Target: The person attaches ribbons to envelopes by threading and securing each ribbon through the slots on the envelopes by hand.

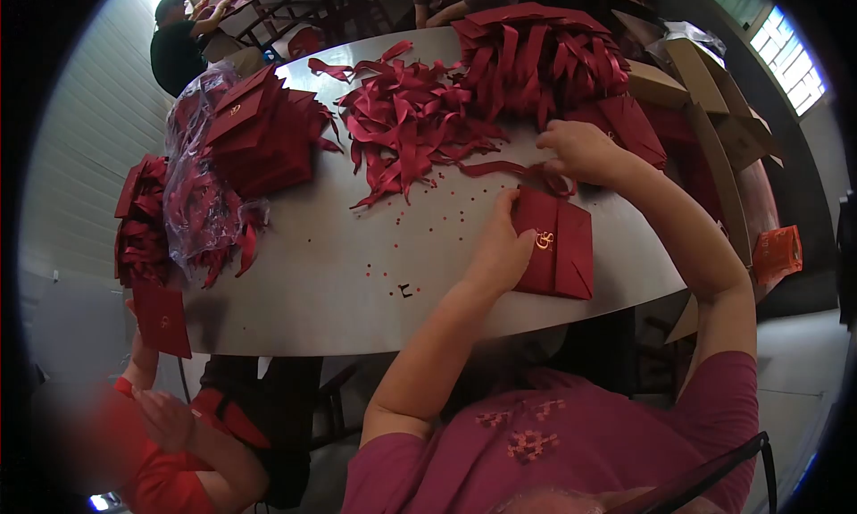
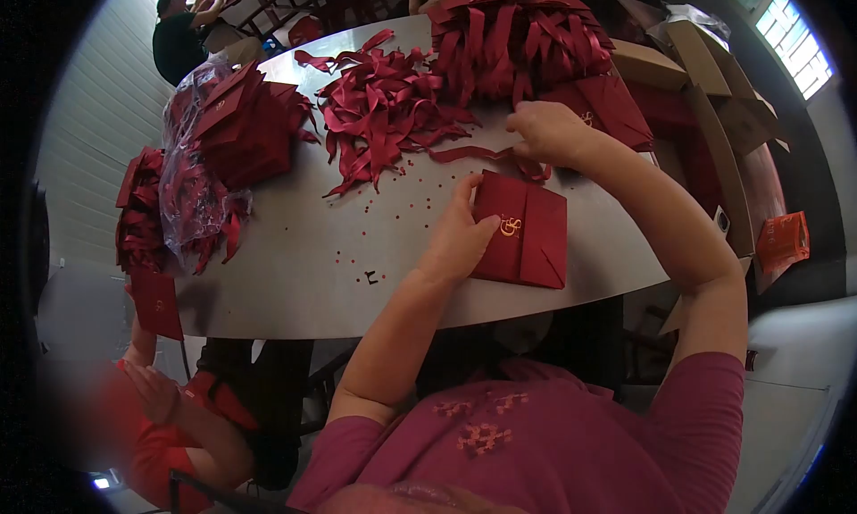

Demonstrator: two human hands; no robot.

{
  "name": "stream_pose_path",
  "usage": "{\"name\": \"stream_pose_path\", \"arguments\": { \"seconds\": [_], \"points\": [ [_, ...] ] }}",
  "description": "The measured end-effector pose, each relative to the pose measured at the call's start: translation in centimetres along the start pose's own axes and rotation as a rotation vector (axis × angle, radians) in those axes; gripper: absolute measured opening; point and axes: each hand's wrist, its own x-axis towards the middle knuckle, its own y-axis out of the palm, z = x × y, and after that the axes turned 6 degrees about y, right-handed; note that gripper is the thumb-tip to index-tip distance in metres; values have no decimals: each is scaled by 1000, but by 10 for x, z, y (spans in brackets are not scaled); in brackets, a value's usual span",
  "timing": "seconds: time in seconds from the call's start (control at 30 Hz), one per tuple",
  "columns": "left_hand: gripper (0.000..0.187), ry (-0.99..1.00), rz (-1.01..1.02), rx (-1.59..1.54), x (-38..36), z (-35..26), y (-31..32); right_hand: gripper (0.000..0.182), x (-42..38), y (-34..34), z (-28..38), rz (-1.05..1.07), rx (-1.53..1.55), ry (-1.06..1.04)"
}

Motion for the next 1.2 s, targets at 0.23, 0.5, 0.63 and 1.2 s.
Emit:
{"name": "stream_pose_path", "arguments": {
  "seconds": [0.23, 0.5, 0.63, 1.2],
  "points": [
    [34, -133, 91, -19, 3, -2, 1, 14, 54, 30, 55, -111, 167, -171],
    [21, -582, -49, -781, 9, 14, 6, 12, 69, 45, 46, -84, 499, -125],
    [19, -474, 16, -905, 13, 6, -4, 11, 14, -28, 39, -100, 1105, 101],
    [19, -474, -20, -991, 21, -1, -4, 12, -101, -16, 30, -121, 1187, 214]
  ]
}}
